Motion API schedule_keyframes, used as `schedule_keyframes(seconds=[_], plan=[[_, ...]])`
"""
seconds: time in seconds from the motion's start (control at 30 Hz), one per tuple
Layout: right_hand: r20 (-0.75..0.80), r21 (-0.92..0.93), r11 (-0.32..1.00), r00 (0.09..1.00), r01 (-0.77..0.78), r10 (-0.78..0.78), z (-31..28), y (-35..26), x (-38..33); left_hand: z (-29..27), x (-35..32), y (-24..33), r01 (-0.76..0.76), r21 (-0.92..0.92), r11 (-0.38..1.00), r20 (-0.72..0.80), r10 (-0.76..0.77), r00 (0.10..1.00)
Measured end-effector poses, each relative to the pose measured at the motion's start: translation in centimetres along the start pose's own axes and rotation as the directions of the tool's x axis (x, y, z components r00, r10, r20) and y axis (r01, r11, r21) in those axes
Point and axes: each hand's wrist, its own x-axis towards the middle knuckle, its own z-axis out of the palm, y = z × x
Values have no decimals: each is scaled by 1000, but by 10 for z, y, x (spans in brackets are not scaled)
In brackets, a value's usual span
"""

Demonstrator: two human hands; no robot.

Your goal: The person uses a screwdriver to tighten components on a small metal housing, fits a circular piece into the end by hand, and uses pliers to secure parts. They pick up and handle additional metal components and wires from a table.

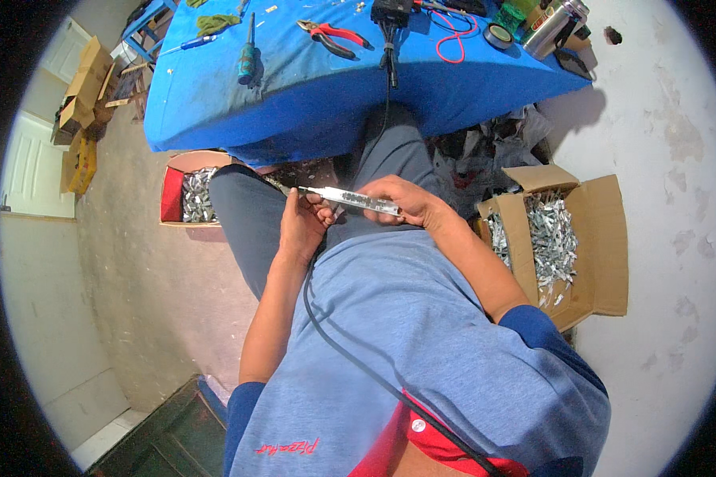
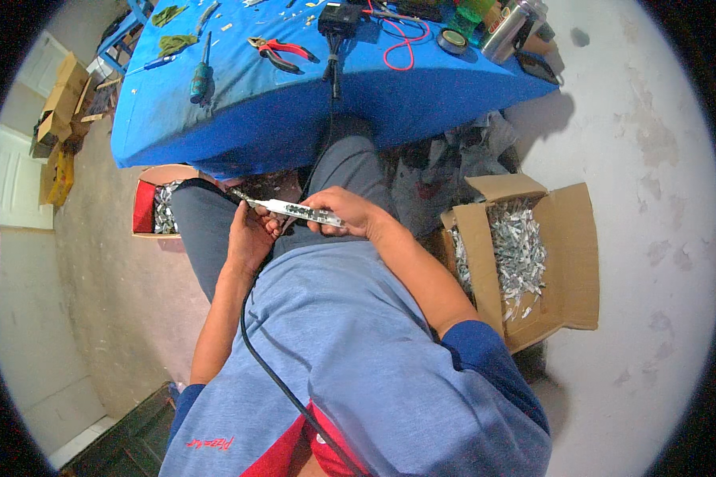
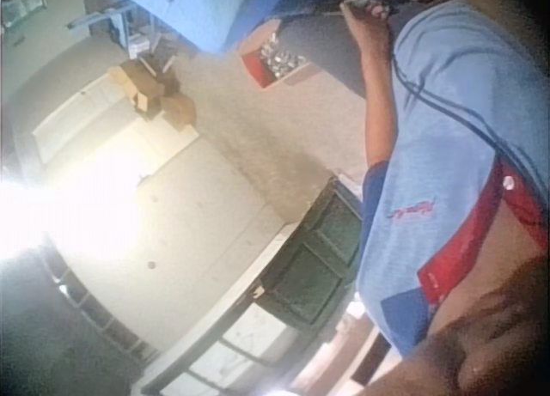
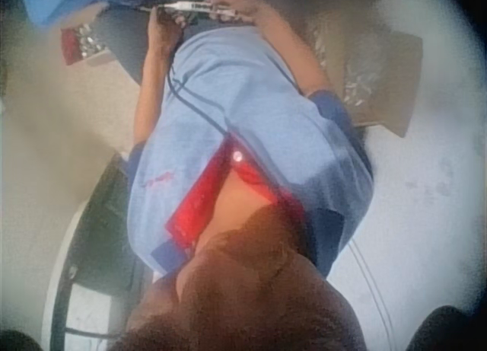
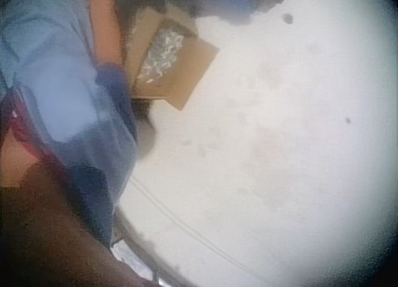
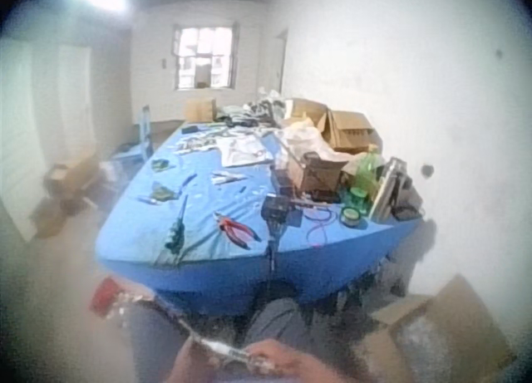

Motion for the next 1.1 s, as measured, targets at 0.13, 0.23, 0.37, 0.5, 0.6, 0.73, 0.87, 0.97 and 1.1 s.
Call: schedule_keyframes(seconds=[0.13,0.23,0.37,0.5,0.6,0.73,0.87,0.97,1.1], plan=[[-27,33,999,999,26,-26,2,0,1,-2,2,-3,-23,64,998,-55,27,998],[-67,33,999,998,20,-17,5,0,4,4,-1,-2,-64,196,979,-116,88,989],[-86,-64,997,996,-41,35,5,-1,6,18,-9,-1,-166,541,825,-137,280,950],[-88,-148,985,993,-92,80,0,1,8,25,-14,0,-302,718,627,-4,438,899],[-93,-234,966,992,-107,88,3,-4,4,28,-18,-1,-309,799,517,13,497,867],[-46,-350,931,995,-100,89,12,-21,-8,32,-20,-5,-277,922,271,105,513,852],[-59,-543,839,998,-44,15,1,-27,-6,38,-21,-4,-139,984,108,108,251,962],[-73,-600,798,989,60,-129,-8,-29,-5,52,-30,1,-186,981,44,177,169,970],[-134,-390,914,976,107,-171,-5,-36,-12,52,-31,-1,-203,978,47,192,172,966]])
